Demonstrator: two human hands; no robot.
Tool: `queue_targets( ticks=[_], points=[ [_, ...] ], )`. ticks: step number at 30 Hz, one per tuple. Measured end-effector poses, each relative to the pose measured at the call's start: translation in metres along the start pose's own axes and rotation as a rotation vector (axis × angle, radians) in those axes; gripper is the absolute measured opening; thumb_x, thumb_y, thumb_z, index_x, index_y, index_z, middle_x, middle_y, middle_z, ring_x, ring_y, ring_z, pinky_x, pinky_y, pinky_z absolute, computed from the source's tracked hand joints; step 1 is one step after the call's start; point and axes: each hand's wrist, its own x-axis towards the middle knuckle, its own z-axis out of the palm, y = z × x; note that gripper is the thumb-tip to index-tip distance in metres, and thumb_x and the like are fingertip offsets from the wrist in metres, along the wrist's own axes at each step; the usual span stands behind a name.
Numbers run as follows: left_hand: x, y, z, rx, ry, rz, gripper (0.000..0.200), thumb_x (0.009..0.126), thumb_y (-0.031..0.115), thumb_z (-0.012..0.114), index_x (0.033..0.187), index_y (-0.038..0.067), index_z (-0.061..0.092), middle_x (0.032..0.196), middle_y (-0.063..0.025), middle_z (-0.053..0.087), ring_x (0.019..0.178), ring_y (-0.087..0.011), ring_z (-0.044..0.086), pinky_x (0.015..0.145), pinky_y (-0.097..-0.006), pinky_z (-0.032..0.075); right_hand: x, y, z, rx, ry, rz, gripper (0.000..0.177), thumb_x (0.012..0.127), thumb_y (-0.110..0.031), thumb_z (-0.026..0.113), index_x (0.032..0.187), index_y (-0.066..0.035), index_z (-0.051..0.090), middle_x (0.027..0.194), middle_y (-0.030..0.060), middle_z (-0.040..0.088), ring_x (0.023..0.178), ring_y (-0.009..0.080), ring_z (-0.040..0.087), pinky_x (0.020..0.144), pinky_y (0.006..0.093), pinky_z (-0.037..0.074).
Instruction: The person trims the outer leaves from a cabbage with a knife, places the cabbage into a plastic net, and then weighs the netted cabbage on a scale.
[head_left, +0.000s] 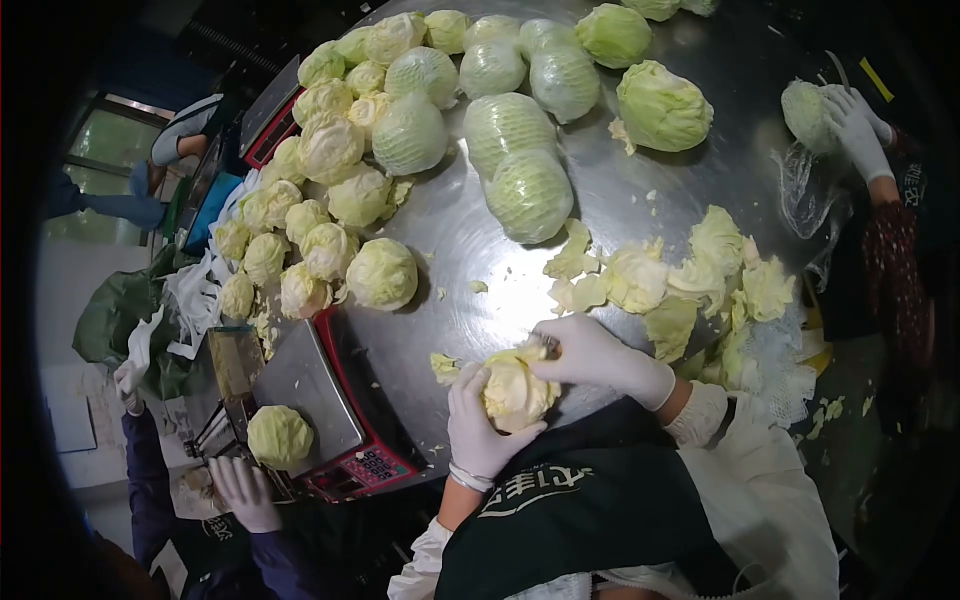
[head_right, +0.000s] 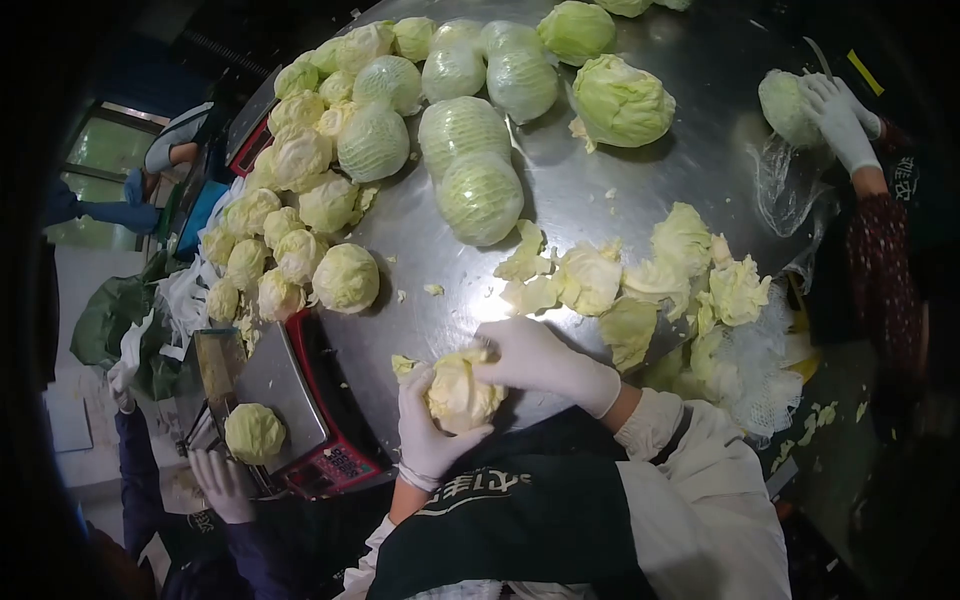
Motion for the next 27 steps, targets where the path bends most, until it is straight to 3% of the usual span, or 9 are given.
queue_targets(
  ticks=[2, 9, 11, 12, 14, 16, 20, 23, 27],
  points=[
    [0.0, -0.011, -0.001, -0.105, -0.039, 0.048, 0.107, 0.057, 0.03, 0.098, 0.144, 0.004, 0.041, 0.145, -0.0237, 0.043, 0.137, -0.0445, 0.042, 0.112, -0.0488, 0.041, 0.009, 0.015, -0.005, 0.305, 0.112, 0.329, 0.038, 0.078, -0.028, 0.072, 0.104, 0.0, 0.069, 0.083, 0.0178, 0.071, 0.074, 0.0334, 0.07, 0.072, 0.0397, 0.055],
    [-0.033, -0.045, -0.014, -0.25, -0.11, -0.103, 0.109, 0.067, 0.018, 0.093, 0.155, 0.007, 0.03, 0.157, -0.0237, 0.027, 0.145, -0.0383, 0.036, 0.12, -0.0479, 0.031, -0.01, 0.044, -0.037, -0.362, 0.375, 0.395, 0.041, 0.078, -0.019, 0.076, 0.115, -0.005, 0.067, 0.089, 0.0132, 0.071, 0.079, 0.032, 0.071, 0.07, 0.0381, 0.057],
    [-0.047, -0.038, -0.019, -1.002, -0.15, -0.376, 0.119, 0.072, 0.013, 0.088, 0.162, 0.009, 0.01, 0.16, -0.0217, 0.023, 0.146, -0.0335, 0.034, 0.12, -0.0461, 0.03, -0.019, 0.035, -0.031, -0.438, 0.481, 0.189, 0.046, 0.079, -0.021, 0.076, 0.121, -0.007, 0.065, 0.099, 0.0125, 0.07, 0.084, 0.032, 0.071, 0.072, 0.039, 0.057],
    [-0.05, -0.037, -0.017, -0.998, -0.145, -0.384, 0.119, 0.072, 0.013, 0.088, 0.162, 0.009, 0.01, 0.16, -0.0217, 0.023, 0.146, -0.0335, 0.034, 0.12, -0.0461, 0.03, -0.025, 0.022, -0.03, -0.513, 0.597, -0.018, 0.051, 0.08, -0.022, 0.076, 0.127, -0.009, 0.062, 0.11, 0.0118, 0.069, 0.088, 0.032, 0.071, 0.073, 0.0399, 0.057],
    [-0.049, -0.039, -0.007, -1.035, -0.062, -0.49, 0.128, 0.074, 0.009, 0.088, 0.163, 0.01, -0.005, 0.163, -0.0195, 0.019, 0.147, -0.0306, 0.033, 0.12, -0.0446, 0.03, -0.028, -0.004, -0.021, -0.517, 0.513, -0.021, 0.057, 0.083, -0.027, 0.076, 0.134, -0.01, 0.058, 0.126, 0.0112, 0.064, 0.093, 0.03, 0.071, 0.074, 0.0372, 0.058],
    [-0.047, -0.035, 0.004, -0.907, -0.061, -0.415, 0.126, 0.076, 0.008, 0.086, 0.162, 0.009, -0.005, 0.162, -0.0199, 0.021, 0.146, -0.031, 0.034, 0.119, -0.0445, 0.032, -0.024, -0.017, -0.005, -0.121, 0.205, -0.017, 0.062, 0.08, -0.027, 0.081, 0.134, -0.006, 0.059, 0.136, 0.0166, 0.059, 0.114, 0.0313, 0.066, 0.092, 0.038, 0.054],
    [-0.034, -0.005, -0.003, -0.883, 0.026, -0.241, 0.111, 0.085, 0.014, 0.081, 0.162, 0.007, 0.002, 0.158, -0.019, 0.029, 0.144, -0.0309, 0.037, 0.119, -0.0446, 0.035, -0.015, -0.024, 0.02, -0.029, -0.028, 0.059, 0.061, 0.081, -0.03, 0.083, 0.132, -0.005, 0.061, 0.133, 0.0161, 0.06, 0.116, 0.0307, 0.064, 0.097, 0.0376, 0.052],
    [-0.044, -0.016, -0.008, -1.422, -0.088, -0.77, 0.081, 0.098, 0.015, 0.067, 0.16, 0.007, 0.015, 0.156, -0.0152, 0.034, 0.14, -0.0303, 0.044, 0.11, -0.0473, 0.047, -0.013, -0.011, 0.033, 0.027, -0.012, 0.029, 0.059, 0.081, -0.031, 0.084, 0.127, -0.003, 0.062, 0.124, 0.0156, 0.061, 0.113, 0.0293, 0.063, 0.097, 0.0369, 0.051],
    [-0.043, -0.003, 0.005, -1.481, -0.012, -0.869, 0.07, 0.1, 0.02, 0.065, 0.155, 0.006, 0.025, 0.152, -0.0135, 0.04, 0.137, -0.029, 0.048, 0.105, -0.0469, 0.052, -0.02, 0.004, 0.037, 0.129, -0.022, -0.114, 0.051, 0.081, -0.025, 0.084, 0.122, -0.002, 0.065, 0.12, 0.0133, 0.06, 0.112, 0.0263, 0.061, 0.097, 0.0357, 0.049]
  ],
)
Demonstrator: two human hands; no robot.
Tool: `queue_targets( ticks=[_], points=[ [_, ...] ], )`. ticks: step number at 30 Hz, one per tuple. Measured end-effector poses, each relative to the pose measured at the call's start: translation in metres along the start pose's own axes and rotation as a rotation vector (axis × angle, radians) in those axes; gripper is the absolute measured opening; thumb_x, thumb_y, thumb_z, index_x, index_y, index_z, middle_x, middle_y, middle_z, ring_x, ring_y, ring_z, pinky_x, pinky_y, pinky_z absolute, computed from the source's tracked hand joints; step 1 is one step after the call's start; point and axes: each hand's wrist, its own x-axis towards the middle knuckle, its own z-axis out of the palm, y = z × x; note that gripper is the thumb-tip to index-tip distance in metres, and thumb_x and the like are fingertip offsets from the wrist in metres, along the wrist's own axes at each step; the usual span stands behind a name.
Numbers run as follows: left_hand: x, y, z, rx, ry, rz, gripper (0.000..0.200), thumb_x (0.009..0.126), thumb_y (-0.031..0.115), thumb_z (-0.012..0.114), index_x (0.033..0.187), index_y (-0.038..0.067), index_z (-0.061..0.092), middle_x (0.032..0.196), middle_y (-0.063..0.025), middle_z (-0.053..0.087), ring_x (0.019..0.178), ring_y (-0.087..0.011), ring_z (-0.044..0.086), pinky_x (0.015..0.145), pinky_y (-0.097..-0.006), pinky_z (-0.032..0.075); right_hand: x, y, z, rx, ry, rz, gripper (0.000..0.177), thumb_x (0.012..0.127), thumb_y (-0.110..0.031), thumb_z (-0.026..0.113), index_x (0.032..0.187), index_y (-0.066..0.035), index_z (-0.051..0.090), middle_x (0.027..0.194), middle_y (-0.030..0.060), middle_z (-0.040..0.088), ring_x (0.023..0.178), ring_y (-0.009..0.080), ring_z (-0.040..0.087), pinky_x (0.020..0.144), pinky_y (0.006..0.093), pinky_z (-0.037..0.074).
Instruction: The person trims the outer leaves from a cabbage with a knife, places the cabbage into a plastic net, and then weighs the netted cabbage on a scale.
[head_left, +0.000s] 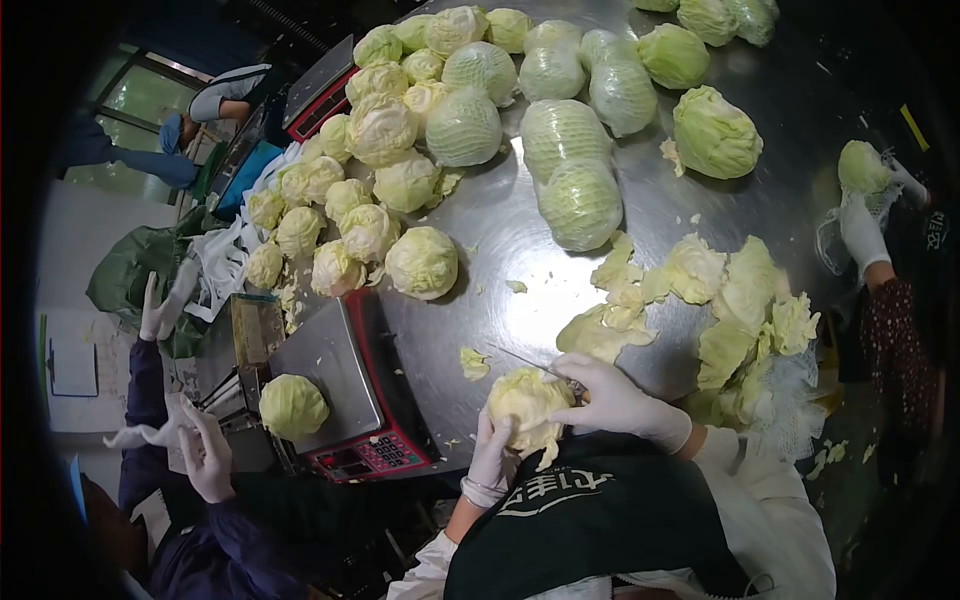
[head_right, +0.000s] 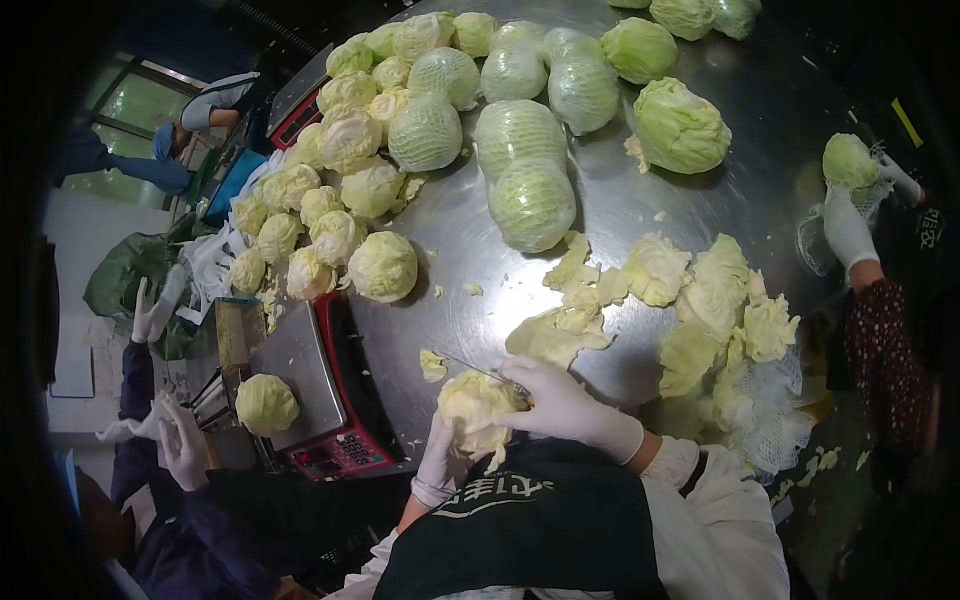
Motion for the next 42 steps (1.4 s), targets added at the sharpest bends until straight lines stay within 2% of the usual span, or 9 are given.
queue_targets(
  ticks=[3, 7, 9, 12, 17, 21, 27, 37, 42],
  points=[
    [0.018, -0.007, -0.005, 0.071, 0.066, 0.198, 0.074, 0.092, 0.016, 0.075, 0.15, 0.005, 0.03, 0.144, -0.0142, 0.046, 0.129, -0.0284, 0.054, 0.106, -0.0436, 0.051, -0.003, 0.001, -0.004, 0.017, 0.016, -0.111, 0.043, 0.085, -0.019, 0.08, 0.122, -0.002, 0.065, 0.117, 0.0133, 0.061, 0.107, 0.0249, 0.062, 0.095, 0.0353, 0.05],
    [0.011, 0.016, 0.009, 0.547, 0.108, 0.554, 0.095, 0.067, 0.021, 0.094, 0.142, 0.002, 0.038, 0.139, -0.0154, 0.049, 0.127, -0.0297, 0.054, 0.11, -0.0412, 0.045, -0.007, -0.003, -0.016, 0.008, -0.107, 0.306, 0.042, 0.091, -0.02, 0.071, 0.127, -0.001, 0.062, 0.113, 0.0171, 0.064, 0.095, 0.0278, 0.067, 0.086, 0.0359, 0.052],
    [0.018, 0.024, 0.002, 1.0, 0.131, 0.789, 0.105, 0.062, 0.024, 0.095, 0.146, 0.0, 0.037, 0.138, -0.0188, 0.049, 0.127, -0.0345, 0.052, 0.112, -0.0444, 0.04, -0.006, -0.008, -0.009, -0.02, 0.17, 0.024, 0.049, 0.093, -0.023, 0.07, 0.136, -0.002, 0.057, 0.121, 0.0195, 0.064, 0.098, 0.0304, 0.067, 0.086, 0.0368, 0.052],
    [0.016, 0.026, 0.013, 1.32, 0.109, 0.836, 0.118, 0.057, 0.027, 0.097, 0.151, -0.001, 0.033, 0.138, -0.0226, 0.049, 0.127, -0.0391, 0.05, 0.113, -0.0468, 0.037, -0.003, -0.013, -0.002, -0.025, 0.083, 0.008, 0.056, 0.099, -0.03, 0.061, 0.145, -0.001, 0.048, 0.137, 0.0237, 0.057, 0.117, 0.0376, 0.061, 0.098, 0.0416, 0.048],
    [0.028, 0.014, 0.013, 1.172, 0.111, 0.832, 0.118, 0.057, 0.034, 0.098, 0.149, -0.004, 0.036, 0.139, -0.0238, 0.049, 0.126, -0.0398, 0.051, 0.109, -0.047, 0.041, -0.01, -0.01, 0.004, -0.092, -0.04, 0.051, 0.059, 0.105, -0.035, 0.049, 0.153, -0.003, 0.037, 0.151, 0.0279, 0.043, 0.135, 0.0442, 0.047, 0.11, 0.0452, 0.041],
    [0.031, 0.013, 0.015, 1.125, 0.177, 0.764, 0.108, 0.058, 0.038, 0.098, 0.14, -0.005, 0.042, 0.135, -0.0221, 0.05, 0.125, -0.0394, 0.05, 0.107, -0.0471, 0.041, -0.017, -0.023, 0.0, -0.251, -0.093, 0.145, 0.063, 0.104, -0.03, 0.05, 0.159, -0.008, 0.028, 0.155, 0.0241, 0.041, 0.11, 0.0407, 0.066, 0.094, 0.0441, 0.053],
    [0.032, 0.014, 0.036, 1.344, 0.254, 0.914, 0.105, 0.06, 0.042, 0.097, 0.137, -0.004, 0.044, 0.125, -0.0198, 0.051, 0.12, -0.0392, 0.048, 0.101, -0.0476, 0.042, -0.017, -0.033, 0.0, -0.483, 0.013, 0.1, 0.059, 0.101, -0.026, 0.053, 0.155, -0.009, 0.035, 0.149, 0.0194, 0.049, 0.072, 0.0337, 0.071, 0.062, 0.0411, 0.057],
    [0.025, 0.014, 0.024, 1.527, 0.122, 1.001, 0.105, 0.059, 0.037, 0.097, 0.14, -0.003, 0.043, 0.135, -0.0235, 0.05, 0.123, -0.0412, 0.048, 0.104, -0.0507, 0.042, 0.013, 0.013, -0.012, -0.237, 0.299, 0.092, 0.039, 0.104, -0.02, 0.048, 0.139, -0.004, 0.053, 0.118, 0.0192, 0.068, 0.097, 0.0306, 0.07, 0.082, 0.0387, 0.055],
    [0.016, -0.003, -0.059, 1.078, -0.016, 0.895, 0.112, 0.062, 0.04, 0.097, 0.147, 0.002, 0.034, 0.149, -0.0241, 0.04, 0.14, -0.0399, 0.041, 0.117, -0.0486, 0.033, -0.004, 0.023, -0.074, 0.062, 0.501, 0.548, 0.037, 0.099, -0.02, 0.053, 0.133, -0.006, 0.058, 0.108, 0.0207, 0.069, 0.092, 0.0368, 0.07, 0.079, 0.0435, 0.055]
  ],
)
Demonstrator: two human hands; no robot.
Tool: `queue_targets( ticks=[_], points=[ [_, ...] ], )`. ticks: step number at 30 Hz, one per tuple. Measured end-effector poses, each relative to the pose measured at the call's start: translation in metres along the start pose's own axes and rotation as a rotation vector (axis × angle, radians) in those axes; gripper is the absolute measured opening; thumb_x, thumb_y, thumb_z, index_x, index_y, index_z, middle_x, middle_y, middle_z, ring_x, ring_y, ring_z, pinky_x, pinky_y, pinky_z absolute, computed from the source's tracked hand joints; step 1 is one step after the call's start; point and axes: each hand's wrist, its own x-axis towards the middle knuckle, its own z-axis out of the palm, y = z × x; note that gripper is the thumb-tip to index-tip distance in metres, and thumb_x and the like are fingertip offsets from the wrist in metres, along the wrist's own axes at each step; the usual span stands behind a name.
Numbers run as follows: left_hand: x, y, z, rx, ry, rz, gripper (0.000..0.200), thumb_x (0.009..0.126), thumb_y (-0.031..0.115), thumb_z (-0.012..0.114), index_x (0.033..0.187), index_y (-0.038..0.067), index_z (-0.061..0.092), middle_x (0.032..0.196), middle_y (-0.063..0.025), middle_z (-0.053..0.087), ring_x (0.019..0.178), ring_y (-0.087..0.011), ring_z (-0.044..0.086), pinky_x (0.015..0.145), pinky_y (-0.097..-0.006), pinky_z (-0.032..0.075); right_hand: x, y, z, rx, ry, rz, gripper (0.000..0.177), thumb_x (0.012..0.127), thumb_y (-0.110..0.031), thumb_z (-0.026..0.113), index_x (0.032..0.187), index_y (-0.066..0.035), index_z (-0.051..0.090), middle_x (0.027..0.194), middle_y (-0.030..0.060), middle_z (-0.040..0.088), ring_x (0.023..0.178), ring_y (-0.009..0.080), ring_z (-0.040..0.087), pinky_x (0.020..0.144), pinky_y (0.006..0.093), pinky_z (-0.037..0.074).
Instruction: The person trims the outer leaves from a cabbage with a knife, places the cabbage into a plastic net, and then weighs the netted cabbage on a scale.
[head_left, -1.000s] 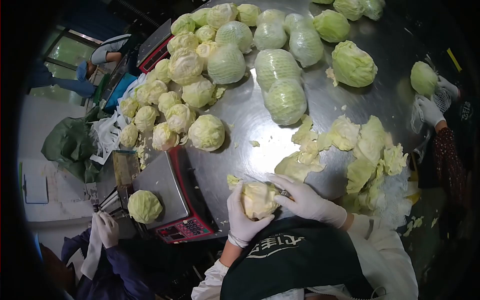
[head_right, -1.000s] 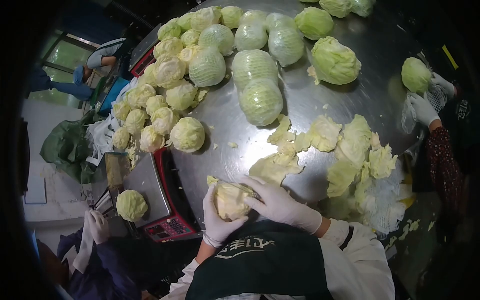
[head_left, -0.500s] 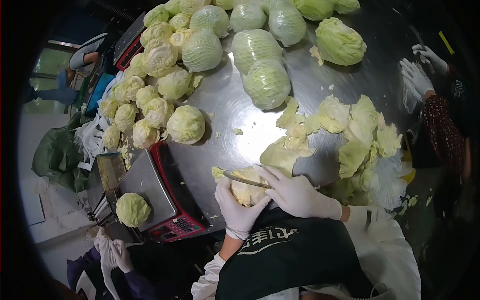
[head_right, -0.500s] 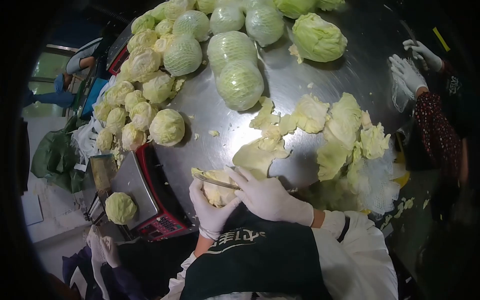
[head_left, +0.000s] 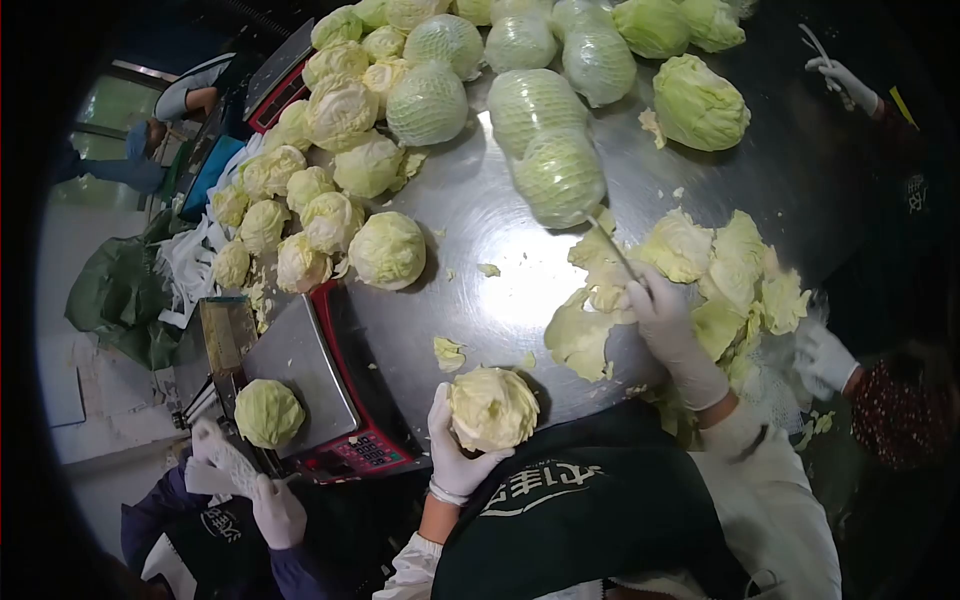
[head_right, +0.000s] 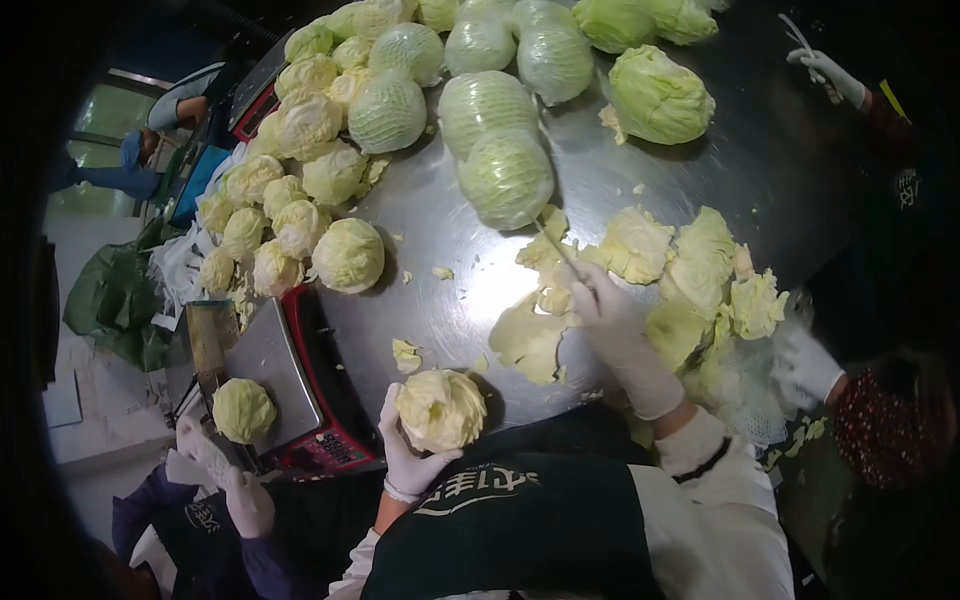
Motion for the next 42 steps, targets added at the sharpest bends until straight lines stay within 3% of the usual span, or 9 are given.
queue_targets(
  ticks=[7, 10, 13, 14, 23, 28, 33, 37, 42],
  points=[
    [0.012, 0.03, 0.009, 0.111, 0.043, 0.079, 0.099, 0.069, 0.033, 0.095, 0.145, 0.003, 0.039, 0.148, -0.0236, 0.037, 0.138, -0.0421, 0.042, 0.116, -0.0483, 0.037, -0.05, -0.029, 0.023, -0.319, -0.223, -0.463, 0.093, 0.082, -0.042, 0.079, 0.154, -0.01, 0.032, 0.126, 0.0194, 0.065, 0.101, 0.0353, 0.07, 0.085, 0.0424, 0.056],
    [0.015, 0.034, 0.002, 0.275, -0.186, 0.194, 0.086, 0.071, 0.018, 0.091, 0.144, 0.011, 0.046, 0.149, -0.0248, 0.036, 0.136, -0.0465, 0.045, 0.111, -0.05, 0.045, -0.05, -0.028, 0.063, -0.19, -0.494, -0.792, 0.063, 0.082, -0.033, 0.079, 0.135, -0.009, 0.056, 0.116, 0.0186, 0.068, 0.094, 0.0334, 0.071, 0.08, 0.0416, 0.057],
    [0.01, 0.019, -0.008, 0.259, -0.175, 0.203, 0.09, 0.067, 0.015, 0.092, 0.144, 0.014, 0.046, 0.151, -0.0238, 0.035, 0.138, -0.0464, 0.044, 0.112, -0.0499, 0.044, -0.041, -0.04, 0.054, -0.161, -0.5, -0.443, 0.039, 0.081, -0.017, 0.08, 0.116, -0.004, 0.069, 0.094, 0.0138, 0.072, 0.082, 0.0282, 0.072, 0.071, 0.0326, 0.057],
    [0.01, 0.019, -0.01, 0.266, -0.255, 0.229, 0.092, 0.064, 0.01, 0.093, 0.143, 0.016, 0.047, 0.151, -0.0233, 0.034, 0.139, -0.0463, 0.043, 0.113, -0.0495, 0.043, -0.032, -0.037, 0.052, -0.22, -0.294, -0.674, 0.022, 0.08, -0.01, 0.075, 0.101, -0.002, 0.072, 0.077, 0.0108, 0.068, 0.066, 0.0225, 0.067, 0.061, 0.031, 0.054],
    [-0.002, -0.004, -0.013, 0.175, -0.19, 0.276, 0.096, 0.067, 0.004, 0.089, 0.147, 0.019, 0.039, 0.149, -0.0235, 0.038, 0.137, -0.0483, 0.046, 0.11, -0.0517, 0.046, 0.018, -0.02, -0.001, -0.011, 0.146, -0.286, 0.042, 0.08, -0.015, 0.076, 0.119, -0.001, 0.068, 0.08, 0.0081, 0.067, 0.065, 0.016, 0.063, 0.06, 0.0308, 0.052],
    [0.004, 0.0, -0.01, 0.147, -0.215, 0.284, 0.096, 0.067, 0.004, 0.089, 0.147, 0.018, 0.038, 0.147, -0.0256, 0.043, 0.135, -0.0498, 0.048, 0.109, -0.0532, 0.046, -0.031, -0.048, 0.01, -0.173, -0.339, -0.433, 0.087, 0.072, -0.026, 0.089, 0.147, -0.007, 0.047, 0.088, 0.0086, 0.071, 0.07, 0.0187, 0.065, 0.068, 0.0319, 0.053],
    [0.003, -0.003, -0.02, 0.223, -0.301, 0.273, 0.096, 0.065, 0.006, 0.089, 0.146, 0.015, 0.039, 0.146, -0.0252, 0.046, 0.134, -0.0517, 0.049, 0.11, -0.0544, 0.045, -0.04, -0.041, 0.056, -0.398, -0.692, -0.552, 0.078, 0.078, -0.029, 0.083, 0.147, -0.013, 0.049, 0.096, 0.014, 0.072, 0.076, 0.0221, 0.071, 0.07, 0.0335, 0.055],
    [0.014, 0.001, -0.022, 0.234, -0.328, 0.355, 0.095, 0.065, 0.007, 0.089, 0.145, 0.015, 0.039, 0.146, -0.0242, 0.047, 0.132, -0.0508, 0.051, 0.109, -0.0547, 0.045, -0.006, -0.034, 0.052, -0.335, -0.444, -0.61, 0.033, 0.086, -0.02, 0.069, 0.118, -0.012, 0.069, 0.09, 0.0127, 0.073, 0.077, 0.031, 0.072, 0.071, 0.0402, 0.056],
    [0.01, -0.004, -0.031, 0.352, -0.246, 0.398, 0.094, 0.065, 0.009, 0.089, 0.145, 0.015, 0.04, 0.145, -0.0246, 0.048, 0.131, -0.051, 0.051, 0.107, -0.0548, 0.046, 0.03, -0.052, 0.012, -0.374, 0.053, -0.468, 0.034, 0.087, -0.011, 0.069, 0.12, -0.007, 0.07, 0.102, 0.0177, 0.073, 0.077, 0.0232, 0.073, 0.069, 0.0324, 0.057]
  ],
)
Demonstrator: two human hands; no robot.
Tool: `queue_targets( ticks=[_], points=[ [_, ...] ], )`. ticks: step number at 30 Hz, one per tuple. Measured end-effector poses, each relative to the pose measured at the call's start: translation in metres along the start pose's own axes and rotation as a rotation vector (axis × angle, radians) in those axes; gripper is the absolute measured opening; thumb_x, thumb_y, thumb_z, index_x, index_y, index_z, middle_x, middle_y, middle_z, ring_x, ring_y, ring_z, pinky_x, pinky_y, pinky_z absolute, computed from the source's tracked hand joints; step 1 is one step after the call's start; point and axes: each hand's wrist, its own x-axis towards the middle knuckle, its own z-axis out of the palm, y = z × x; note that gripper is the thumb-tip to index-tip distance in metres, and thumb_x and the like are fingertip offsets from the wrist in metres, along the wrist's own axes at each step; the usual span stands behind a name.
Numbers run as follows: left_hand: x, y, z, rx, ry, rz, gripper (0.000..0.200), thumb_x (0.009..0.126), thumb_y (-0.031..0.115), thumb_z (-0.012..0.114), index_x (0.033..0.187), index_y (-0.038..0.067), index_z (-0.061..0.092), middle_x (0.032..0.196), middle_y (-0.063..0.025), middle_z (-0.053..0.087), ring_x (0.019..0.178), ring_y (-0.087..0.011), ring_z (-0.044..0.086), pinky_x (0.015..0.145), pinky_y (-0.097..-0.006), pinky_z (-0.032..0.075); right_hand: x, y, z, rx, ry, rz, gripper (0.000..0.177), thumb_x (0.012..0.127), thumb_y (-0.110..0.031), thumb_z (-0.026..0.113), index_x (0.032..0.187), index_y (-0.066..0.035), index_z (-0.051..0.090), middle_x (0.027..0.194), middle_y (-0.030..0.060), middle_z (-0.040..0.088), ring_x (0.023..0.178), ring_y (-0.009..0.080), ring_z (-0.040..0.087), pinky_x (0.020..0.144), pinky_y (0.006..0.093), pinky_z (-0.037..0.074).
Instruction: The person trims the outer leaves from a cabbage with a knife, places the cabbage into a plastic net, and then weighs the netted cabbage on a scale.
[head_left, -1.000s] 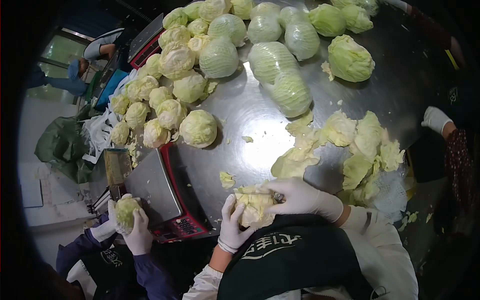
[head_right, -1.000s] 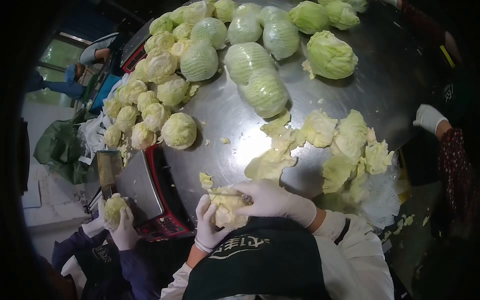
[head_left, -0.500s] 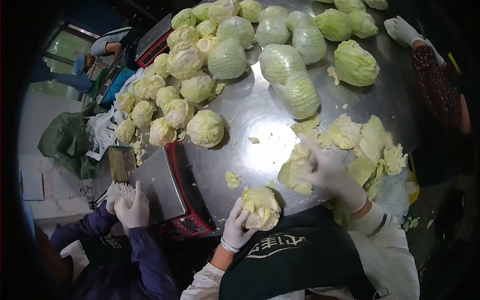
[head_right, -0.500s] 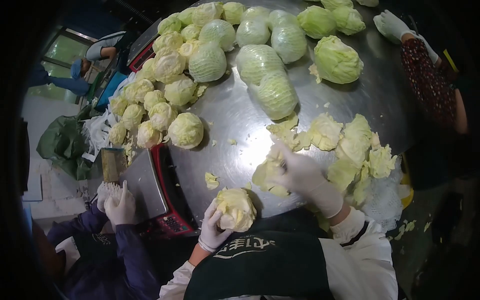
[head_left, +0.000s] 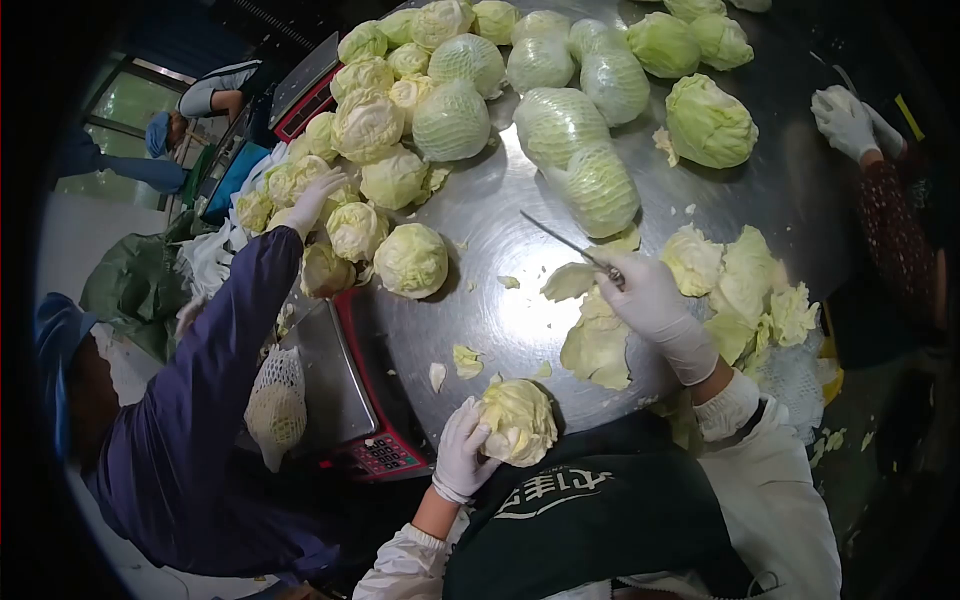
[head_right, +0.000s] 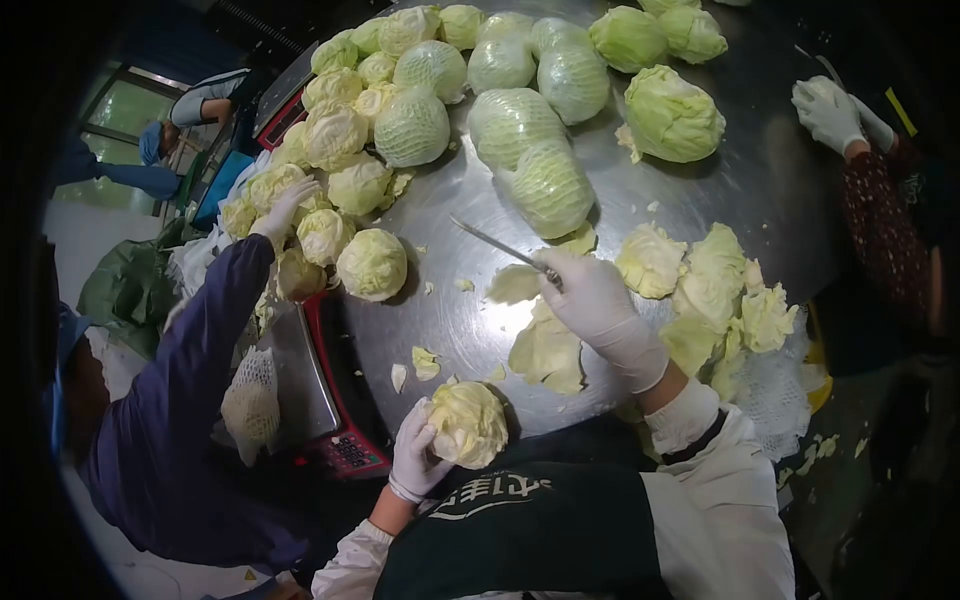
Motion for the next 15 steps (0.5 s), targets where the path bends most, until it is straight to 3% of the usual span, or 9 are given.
queue_targets(
  ticks=[4, 6, 9, 11, 12, 15],
  points=[
    [-0.012, -0.001, 0.021, -0.163, 0.105, -0.087, 0.095, 0.065, 0.01, 0.089, 0.146, 0.015, 0.039, 0.143, -0.0254, 0.049, 0.13, -0.0513, 0.051, 0.106, -0.0547, 0.047, -0.025, -0.026, -0.004, -0.055, 0.104, -0.142, 0.036, 0.086, -0.017, 0.071, 0.122, -0.013, 0.067, 0.111, 0.0138, 0.069, 0.084, 0.0282, 0.072, 0.073, 0.0385, 0.057],
    [0.0, 0.011, 0.013, -0.131, 0.001, -0.112, 0.091, 0.067, 0.011, 0.089, 0.145, 0.014, 0.043, 0.142, -0.026, 0.05, 0.128, -0.0517, 0.053, 0.104, -0.054, 0.049, -0.044, -0.022, 0.014, 0.284, -0.291, -0.212, 0.044, 0.085, -0.022, 0.075, 0.128, -0.014, 0.065, 0.127, 0.0113, 0.062, 0.091, 0.0278, 0.071, 0.077, 0.0379, 0.057],
    [0.009, 0.016, 0.006, -0.033, -0.075, -0.067, 0.084, 0.068, 0.012, 0.088, 0.142, 0.013, 0.047, 0.14, -0.026, 0.051, 0.126, -0.0511, 0.055, 0.101, -0.0522, 0.051, -0.063, -0.039, 0.031, 0.357, -0.458, -0.33, 0.047, 0.085, -0.027, 0.075, 0.13, -0.016, 0.064, 0.123, 0.0076, 0.062, 0.089, 0.0296, 0.069, 0.077, 0.0391, 0.055],
    [0.01, 0.014, 0.002, -0.068, -0.132, -0.107, 0.076, 0.07, 0.012, 0.087, 0.138, 0.012, 0.052, 0.139, -0.0265, 0.052, 0.125, -0.0502, 0.056, 0.101, -0.0507, 0.052, -0.067, -0.043, 0.041, 0.181, -0.613, -0.349, 0.04, 0.086, -0.029, 0.076, 0.124, -0.016, 0.068, 0.107, 0.0041, 0.064, 0.087, 0.0253, 0.069, 0.073, 0.0336, 0.056],
    [0.016, 0.014, 0.0, -0.052, -0.128, -0.056, 0.075, 0.071, 0.012, 0.086, 0.138, 0.011, 0.052, 0.138, -0.0265, 0.053, 0.126, -0.0497, 0.056, 0.102, -0.0508, 0.051, -0.067, -0.041, 0.049, 0.169, -0.553, -0.379, 0.03, 0.09, -0.029, 0.073, 0.115, -0.014, 0.07, 0.1, 0.0025, 0.063, 0.079, 0.0253, 0.068, 0.069, 0.0341, 0.054],
    [0.018, 0.012, -0.001, -0.038, -0.142, 0.001, 0.072, 0.072, 0.012, 0.085, 0.136, 0.011, 0.053, 0.137, -0.0264, 0.054, 0.126, -0.0499, 0.056, 0.103, -0.0514, 0.051, -0.058, -0.042, 0.053, 0.131, -0.484, -0.477, 0.018, 0.091, -0.024, 0.071, 0.105, -0.012, 0.07, 0.095, 0.0034, 0.064, 0.074, 0.0255, 0.067, 0.066, 0.0333, 0.053]
  ],
)
